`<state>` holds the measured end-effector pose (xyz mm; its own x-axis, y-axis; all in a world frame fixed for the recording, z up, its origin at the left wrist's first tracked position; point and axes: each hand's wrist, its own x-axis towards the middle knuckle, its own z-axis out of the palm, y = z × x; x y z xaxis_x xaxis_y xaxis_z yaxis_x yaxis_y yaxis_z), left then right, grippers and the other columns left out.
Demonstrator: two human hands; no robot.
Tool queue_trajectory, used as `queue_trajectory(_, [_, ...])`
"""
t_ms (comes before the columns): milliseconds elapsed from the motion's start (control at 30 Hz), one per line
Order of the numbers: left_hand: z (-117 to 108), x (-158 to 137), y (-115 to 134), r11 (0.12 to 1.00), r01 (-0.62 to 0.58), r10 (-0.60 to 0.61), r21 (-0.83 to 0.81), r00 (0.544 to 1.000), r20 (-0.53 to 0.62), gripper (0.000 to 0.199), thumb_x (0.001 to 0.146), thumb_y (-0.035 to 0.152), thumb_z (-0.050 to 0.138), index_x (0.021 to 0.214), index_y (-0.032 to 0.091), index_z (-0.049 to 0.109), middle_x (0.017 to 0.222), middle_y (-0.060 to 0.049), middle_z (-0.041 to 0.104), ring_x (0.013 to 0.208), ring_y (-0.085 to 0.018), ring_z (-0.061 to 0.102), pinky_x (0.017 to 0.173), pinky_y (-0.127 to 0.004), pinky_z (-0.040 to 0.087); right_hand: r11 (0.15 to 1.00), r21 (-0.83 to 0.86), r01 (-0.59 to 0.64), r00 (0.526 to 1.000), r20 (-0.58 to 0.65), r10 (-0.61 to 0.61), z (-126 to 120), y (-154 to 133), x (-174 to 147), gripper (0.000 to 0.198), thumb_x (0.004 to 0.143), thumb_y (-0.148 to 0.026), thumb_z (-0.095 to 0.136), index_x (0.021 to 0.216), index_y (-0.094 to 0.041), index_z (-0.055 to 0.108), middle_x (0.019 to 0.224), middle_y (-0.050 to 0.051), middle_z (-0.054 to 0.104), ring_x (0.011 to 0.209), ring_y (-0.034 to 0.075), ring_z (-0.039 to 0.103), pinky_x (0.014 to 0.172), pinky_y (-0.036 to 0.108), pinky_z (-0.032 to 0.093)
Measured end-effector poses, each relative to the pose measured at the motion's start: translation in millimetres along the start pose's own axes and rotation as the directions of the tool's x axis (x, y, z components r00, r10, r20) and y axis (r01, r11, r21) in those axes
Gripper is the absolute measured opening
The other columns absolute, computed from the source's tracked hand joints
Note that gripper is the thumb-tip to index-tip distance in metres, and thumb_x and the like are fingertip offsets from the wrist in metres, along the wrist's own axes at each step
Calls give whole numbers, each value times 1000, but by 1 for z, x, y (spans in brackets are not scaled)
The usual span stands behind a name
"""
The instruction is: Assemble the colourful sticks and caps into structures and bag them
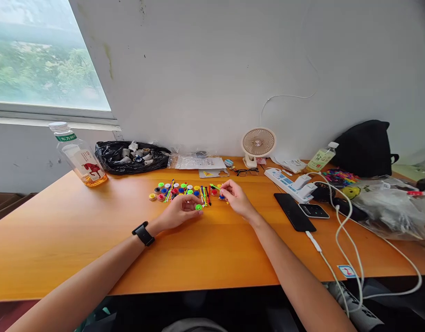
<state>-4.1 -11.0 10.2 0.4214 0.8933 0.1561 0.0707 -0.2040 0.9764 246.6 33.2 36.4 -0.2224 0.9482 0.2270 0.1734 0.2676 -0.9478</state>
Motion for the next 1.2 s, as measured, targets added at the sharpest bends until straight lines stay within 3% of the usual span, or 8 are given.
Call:
queue_trajectory(167, [3, 5, -3, 998, 38, -41, -50, 997, -69, 42, 79, 43, 88, 104, 12, 74, 67, 2, 63, 61, -11, 59, 60, -22, 47, 999, 28, 30, 980, 195, -35, 22, -16, -16, 28, 88, -45, 73, 94, -21, 61, 89, 2, 64, 81, 17, 60, 74, 30, 50])
queue_trajectory(333, [5, 4, 1, 990, -1, -10, -141, 997, -74, 45, 75, 39, 91, 109, 14, 75, 106, -9, 77, 94, -22, 73, 88, -33, 58, 982, 7, 187, 926, 332, -179, 27, -15, -19, 25, 96, -44, 67, 94, -20, 73, 98, 6, 68, 94, 20, 63, 86, 33, 51])
queue_trajectory(500, [7, 3, -1, 986, -20, 17, -168, 1000, -18, 41, 81, 38, 87, 113, 15, 76, 109, -10, 78, 103, -25, 73, 94, -35, 58, 983, 75, 168, 936, 301, -183, 34, -8, -20, 20, 96, -38, 69, 104, -21, 73, 103, 6, 71, 93, 20, 66, 86, 33, 53])
queue_trajectory(767, [10, 2, 3, 991, -46, 42, -126, 999, -33, 37, 88, 43, 81, 111, 15, 77, 110, -10, 78, 97, -23, 74, 90, -33, 59, 981, 141, 136, 949, 267, -170, 36, -1, -17, 22, 90, -41, 76, 98, -21, 72, 96, 5, 71, 87, 19, 68, 82, 33, 56])
queue_trajectory(900, [10, 2, 3, 994, -55, 49, -96, 996, -69, 37, 88, 44, 79, 110, 14, 77, 109, -11, 78, 96, -23, 74, 87, -32, 59, 985, 27, 169, 948, 269, -170, 33, -4, -19, 20, 92, -40, 73, 96, -21, 71, 95, 5, 71, 84, 19, 67, 80, 33, 55])
queue_trajectory(1067, [9, 1, 2, 993, -98, 104, 62, 990, -99, 34, 89, 41, 78, 109, 14, 78, 105, -10, 79, 91, -22, 73, 83, -31, 59, 971, -176, 164, 941, 324, -100, 26, -4, -19, 22, 93, -42, 70, 89, -20, 69, 79, 2, 67, 66, 15, 57, 61, 28, 46])
queue_trajectory(1200, [9, 0, 2, 988, -120, 127, 95, 990, -63, 33, 88, 40, 79, 108, 14, 78, 102, -11, 79, 90, -22, 72, 81, -30, 58, 985, -153, 76, 914, 406, -8, 23, -3, -18, 32, 89, -49, 74, 84, -19, 67, 75, 2, 67, 66, 15, 58, 57, 26, 44])
